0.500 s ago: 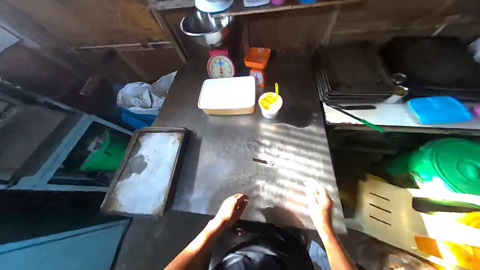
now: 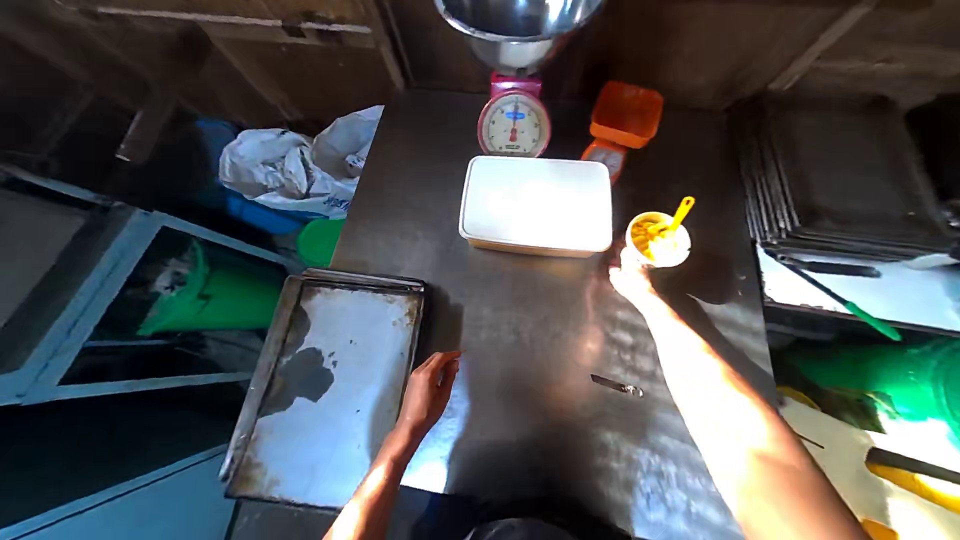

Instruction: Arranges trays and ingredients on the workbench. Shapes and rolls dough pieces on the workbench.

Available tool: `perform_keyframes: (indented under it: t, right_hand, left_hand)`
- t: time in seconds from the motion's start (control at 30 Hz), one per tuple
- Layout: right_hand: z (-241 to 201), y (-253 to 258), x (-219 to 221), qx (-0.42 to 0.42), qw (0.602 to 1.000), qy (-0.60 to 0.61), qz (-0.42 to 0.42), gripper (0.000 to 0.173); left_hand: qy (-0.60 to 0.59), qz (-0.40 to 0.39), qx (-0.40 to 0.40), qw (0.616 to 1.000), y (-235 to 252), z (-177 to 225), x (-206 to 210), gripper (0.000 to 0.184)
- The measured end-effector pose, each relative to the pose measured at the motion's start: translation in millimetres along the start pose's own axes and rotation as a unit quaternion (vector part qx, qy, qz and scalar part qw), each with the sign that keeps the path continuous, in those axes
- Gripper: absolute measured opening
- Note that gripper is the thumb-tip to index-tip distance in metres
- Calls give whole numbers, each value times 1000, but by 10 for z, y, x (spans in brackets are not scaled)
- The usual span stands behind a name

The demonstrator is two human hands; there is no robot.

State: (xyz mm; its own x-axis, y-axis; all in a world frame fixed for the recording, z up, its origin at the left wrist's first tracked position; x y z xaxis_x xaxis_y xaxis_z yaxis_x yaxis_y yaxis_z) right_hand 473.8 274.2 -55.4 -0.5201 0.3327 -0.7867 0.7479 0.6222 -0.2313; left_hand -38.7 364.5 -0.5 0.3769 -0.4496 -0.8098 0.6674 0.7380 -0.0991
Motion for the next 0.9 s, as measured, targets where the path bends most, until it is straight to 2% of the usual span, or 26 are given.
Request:
perform_keyframes:
  t: [0.07,0.1,0.2,0.33,0.43,0.53,0.63,0.73,0.83,0.9]
  right_hand:
    - [78,87,-150,10,1000,-18,-3,69]
    - [120,92,-207,16,999,-33,-2,75]
    - [147,-258,-227,-43,997,-57,34,59]
    - [149,-1628,146,-119,990,-40,58,62]
    - [611,-2840,453,-143,983,-57,98,64]
    - [1084,-3483,826,-111,983,-125,71,66]
    - [1065,-3511,960,-98,980,-162,61,63]
    - [845,-3292,991,-148,972,-168,71,65]
    - [524,-3019,1096,-202,972,-106,53,64]
    - [91,-2985,1035,-242,966,-45,78,65]
  left_hand:
    - [4,5,-2,1000,4,-141,-12,28]
    - [15,15,-7,1000,-15,-192,-16,28]
    - [66,82,-42,994,-168,-377,-121,34]
    - [134,137,-136,972,-676,-812,-382,56]
    - [169,104,-215,956,-1294,-1126,-449,74]
    - [212,64,-281,934,-1853,-1364,-557,74]
    - [219,63,-352,908,-2149,-1668,-881,74]
    - [177,85,-409,891,-2224,-1977,-1340,74]
    - [154,97,-441,879,-2265,-2418,-1648,76]
    - [138,71,-439,885,-2185,-2721,-1745,73]
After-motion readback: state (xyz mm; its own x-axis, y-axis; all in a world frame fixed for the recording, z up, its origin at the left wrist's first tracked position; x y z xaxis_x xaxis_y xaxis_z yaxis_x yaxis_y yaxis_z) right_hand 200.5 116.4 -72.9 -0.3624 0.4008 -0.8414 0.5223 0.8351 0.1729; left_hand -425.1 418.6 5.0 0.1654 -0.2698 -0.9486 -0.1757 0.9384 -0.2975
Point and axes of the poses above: each hand's wrist, its own y-axis towards the middle knuckle, its own x-axis out of the palm, z = x × y, the point moved 7 cm from there along y, towards the middle knuckle, and after that the axes turned 12 degrees about y, right-handed, at the moved point
